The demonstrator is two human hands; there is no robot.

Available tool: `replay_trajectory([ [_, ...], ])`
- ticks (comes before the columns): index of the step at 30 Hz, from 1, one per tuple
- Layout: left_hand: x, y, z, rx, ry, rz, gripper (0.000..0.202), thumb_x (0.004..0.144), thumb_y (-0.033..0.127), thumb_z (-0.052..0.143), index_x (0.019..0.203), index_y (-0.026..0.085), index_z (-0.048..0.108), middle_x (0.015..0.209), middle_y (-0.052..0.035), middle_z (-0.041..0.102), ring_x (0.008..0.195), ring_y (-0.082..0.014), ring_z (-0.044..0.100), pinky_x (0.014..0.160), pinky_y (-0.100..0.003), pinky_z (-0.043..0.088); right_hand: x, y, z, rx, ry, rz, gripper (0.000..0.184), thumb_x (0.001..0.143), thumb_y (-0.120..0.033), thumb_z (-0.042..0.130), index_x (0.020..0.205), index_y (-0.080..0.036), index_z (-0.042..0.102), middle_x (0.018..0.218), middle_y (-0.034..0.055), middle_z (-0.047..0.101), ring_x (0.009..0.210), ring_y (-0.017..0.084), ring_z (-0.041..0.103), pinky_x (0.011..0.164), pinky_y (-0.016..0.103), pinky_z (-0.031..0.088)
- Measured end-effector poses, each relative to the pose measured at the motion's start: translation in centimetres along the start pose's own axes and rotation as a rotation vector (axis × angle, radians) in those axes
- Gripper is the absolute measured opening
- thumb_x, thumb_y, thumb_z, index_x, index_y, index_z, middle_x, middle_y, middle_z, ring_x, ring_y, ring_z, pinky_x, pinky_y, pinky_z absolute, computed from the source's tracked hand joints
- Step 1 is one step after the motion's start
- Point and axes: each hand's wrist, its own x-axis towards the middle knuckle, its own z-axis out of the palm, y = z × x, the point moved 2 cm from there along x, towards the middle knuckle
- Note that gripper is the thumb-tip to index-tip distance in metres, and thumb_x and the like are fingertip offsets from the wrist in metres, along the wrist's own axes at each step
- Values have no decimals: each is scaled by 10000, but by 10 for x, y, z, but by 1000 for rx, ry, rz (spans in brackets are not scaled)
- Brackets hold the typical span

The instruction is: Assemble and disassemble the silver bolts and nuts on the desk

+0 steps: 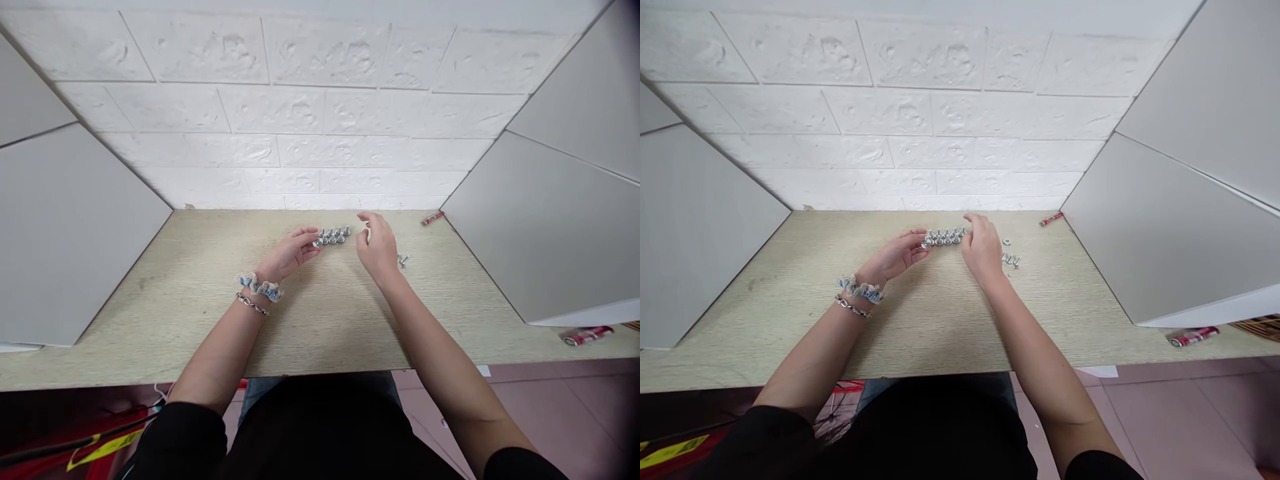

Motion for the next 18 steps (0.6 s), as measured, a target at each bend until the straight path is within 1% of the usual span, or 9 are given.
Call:
replay_trajectory([
  [3, 3, -1, -2, 3, 21, -18, 113, 749, 156, 621, 859, 170, 609, 840, -7, 623, 664, -64, 588, 639, -176, 489, -3, -7, 3, 16, -51, -65, 337, 760, -144, 402, 1074, -197, 510, 1070, 98, 568, 971, 244, 517, 855, 385, 403],
  [5, 5, -4, -2, 9, -2, -27, 97, 751, 173, 625, 846, 157, 627, 872, -17, 629, 660, -58, 580, 632, -169, 480, -7, -15, 8, 12, -100, -99, 255, 777, -214, 447, 1021, -197, 520, 1024, 92, 576, 947, 236, 522, 827, 363, 406],
  [7, 5, -6, 0, 32, -30, -25, 89, 747, 175, 632, 827, 140, 645, 887, -28, 635, 676, -55, 573, 650, -161, 471, -10, -20, 14, -24, -173, -91, 184, 786, -313, 495, 925, -198, 531, 927, 77, 586, 871, 223, 533, 755, 337, 409],
  [8, 5, -7, 1, 58, -46, -20, 91, 743, 176, 636, 821, 133, 652, 886, -32, 638, 685, -56, 568, 661, -159, 466, -12, -22, 16, -50, -221, -76, 183, 783, -363, 514, 866, -201, 532, 870, 66, 586, 819, 214, 535, 706, 321, 403],
  [10, 2, -9, 5, 137, -92, -4, 109, 744, 205, 642, 808, 118, 660, 864, -41, 642, 700, -63, 559, 679, -165, 456, -13, -23, 20, -100, -324, -49, 243, 775, -446, 533, 752, -205, 520, 758, 42, 577, 713, 190, 523, 613, 287, 367],
  [12, -1, -10, 10, 224, -139, 15, 185, 768, 283, 620, 793, 106, 665, 826, -53, 643, 712, -76, 554, 699, -181, 452, -14, -23, 22, -128, -405, -33, 317, 783, -497, 513, 664, -204, 504, 670, 27, 561, 627, 168, 500, 548, 265, 317],
  [15, -3, -13, 13, 273, -129, 35, 317, 805, 391, 548, 774, 101, 671, 766, -62, 637, 740, -105, 562, 765, -229, 455, -14, -21, 24, -151, -461, 4, 370, 819, -498, 461, 600, -202, 504, 626, 29, 561, 584, 162, 493, 514, 261, 275],
  [16, -3, -14, 14, 271, -112, 38, 330, 809, 399, 533, 775, 102, 672, 760, -64, 637, 750, -113, 566, 787, -246, 455, -14, -20, 24, -156, -466, 18, 368, 831, -480, 448, 599, -202, 514, 637, 34, 573, 594, 166, 502, 515, 262, 273],
  [18, -2, -15, 13, 260, -89, 50, 295, 809, 358, 515, 785, 110, 673, 783, -69, 644, 771, -129, 578, 818, -275, 454, -14, -19, 25, -160, -464, 42, 345, 848, -441, 429, 619, -205, 535, 668, 43, 595, 624, 175, 520, 525, 264, 279],
])
